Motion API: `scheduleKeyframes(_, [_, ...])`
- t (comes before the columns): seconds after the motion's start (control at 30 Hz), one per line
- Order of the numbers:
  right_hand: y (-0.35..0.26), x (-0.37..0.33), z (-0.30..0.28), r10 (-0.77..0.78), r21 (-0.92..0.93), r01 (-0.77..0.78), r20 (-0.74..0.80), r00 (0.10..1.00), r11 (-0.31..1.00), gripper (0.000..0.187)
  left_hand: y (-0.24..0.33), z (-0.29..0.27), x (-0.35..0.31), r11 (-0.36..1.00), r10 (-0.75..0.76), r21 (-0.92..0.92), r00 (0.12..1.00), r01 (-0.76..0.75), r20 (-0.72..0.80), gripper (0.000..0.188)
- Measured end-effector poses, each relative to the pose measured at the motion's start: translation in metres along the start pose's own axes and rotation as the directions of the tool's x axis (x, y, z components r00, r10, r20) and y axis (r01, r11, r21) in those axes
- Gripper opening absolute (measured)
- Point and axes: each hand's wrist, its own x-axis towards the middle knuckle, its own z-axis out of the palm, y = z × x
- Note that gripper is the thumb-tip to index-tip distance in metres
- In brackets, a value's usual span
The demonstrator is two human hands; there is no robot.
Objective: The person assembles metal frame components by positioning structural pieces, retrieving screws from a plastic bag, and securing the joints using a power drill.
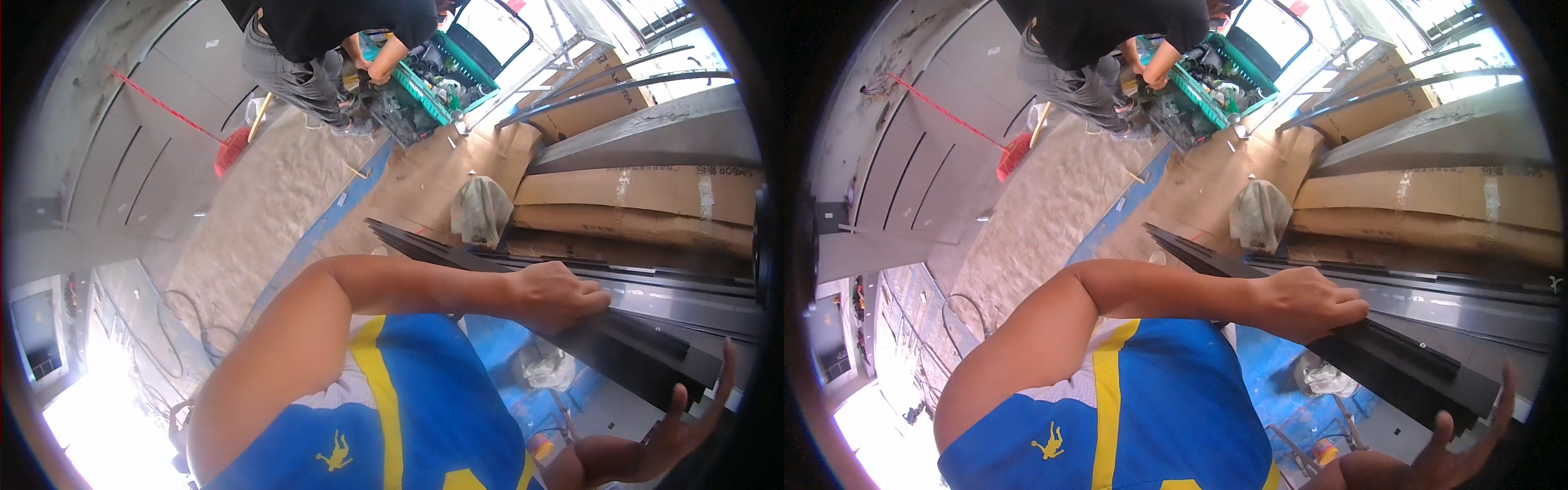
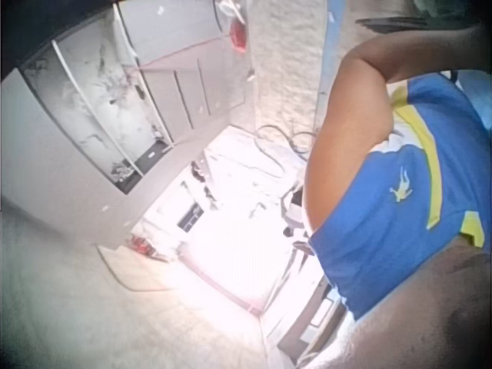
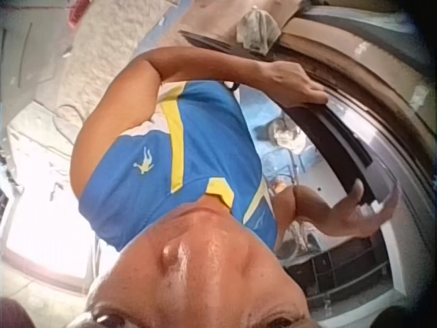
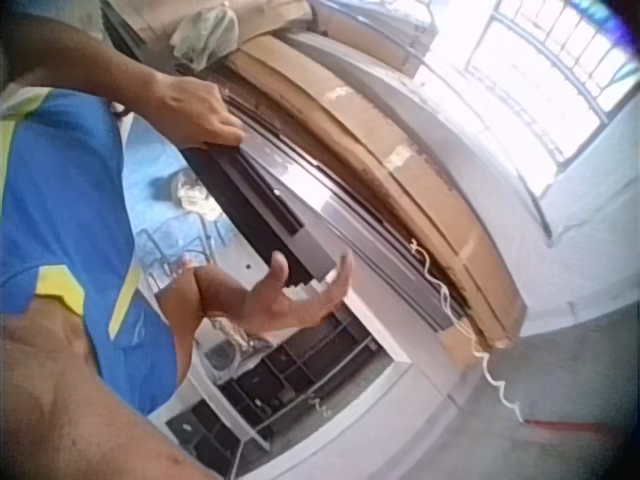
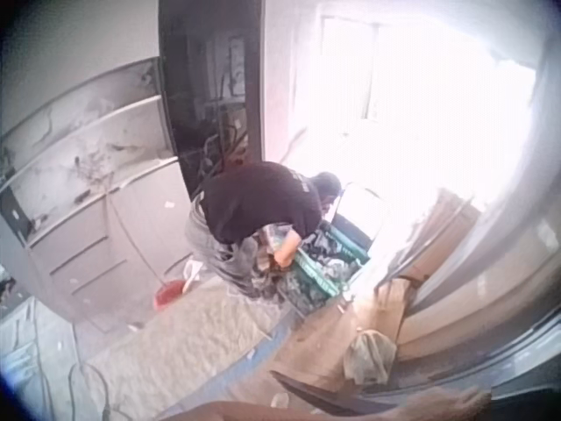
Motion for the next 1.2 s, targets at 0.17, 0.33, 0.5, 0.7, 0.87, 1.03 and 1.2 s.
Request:
scheduleKeyframes(0.17, [-0.027,-0.009,0.028,0.112,0.260,-0.132,0.091,0.990,0.957,0.065,-0.001,0.011,-0.020,0.999,-0.051,0.008,0.999,0.051,-0.018,0.031])
scheduleKeyframes(0.33, [-0.018,-0.030,0.067,0.234,0.252,-0.198,-0.125,0.964,0.947,0.048,0.000,0.031,-0.026,0.996,-0.048,0.074,0.990,0.058,-0.130,0.026])
scheduleKeyframes(0.5, [0.009,-0.044,0.088,0.202,0.233,-0.131,-0.314,0.928,0.964,0.022,-0.001,0.039,-0.039,0.991,-0.111,0.050,0.976,0.122,-0.186,0.041])
scheduleKeyframes(0.7, [0.043,-0.068,0.112,0.249,0.238,-0.166,-0.381,0.891,0.957,0.019,-0.073,0.104,-0.182,0.598,-0.702,-0.186,0.398,0.780,-0.590,0.067])
scheduleKeyframes(0.87, [0.072,-0.092,0.117,0.189,0.096,-0.164,-0.399,0.897,0.982,0.020,-0.116,0.139,-0.220,-0.739,-0.651,-0.673,-0.258,-0.001,0.715,0.055])
scheduleKeyframes(1.03, [0.076,-0.115,0.127,0.314,0.100,-0.298,-0.366,0.876,0.949,0.023,-0.141,0.173,-0.219,-0.710,-0.692,-0.700,-0.109,-0.081,0.714,0.028])
scheduleKeyframes(1.2, [0.087,-0.148,0.135,0.534,0.151,-0.516,-0.353,0.768,0.843,0.023,-0.140,0.185,-0.214,-0.727,-0.687,-0.666,-0.180,0.168,0.704,0.018])
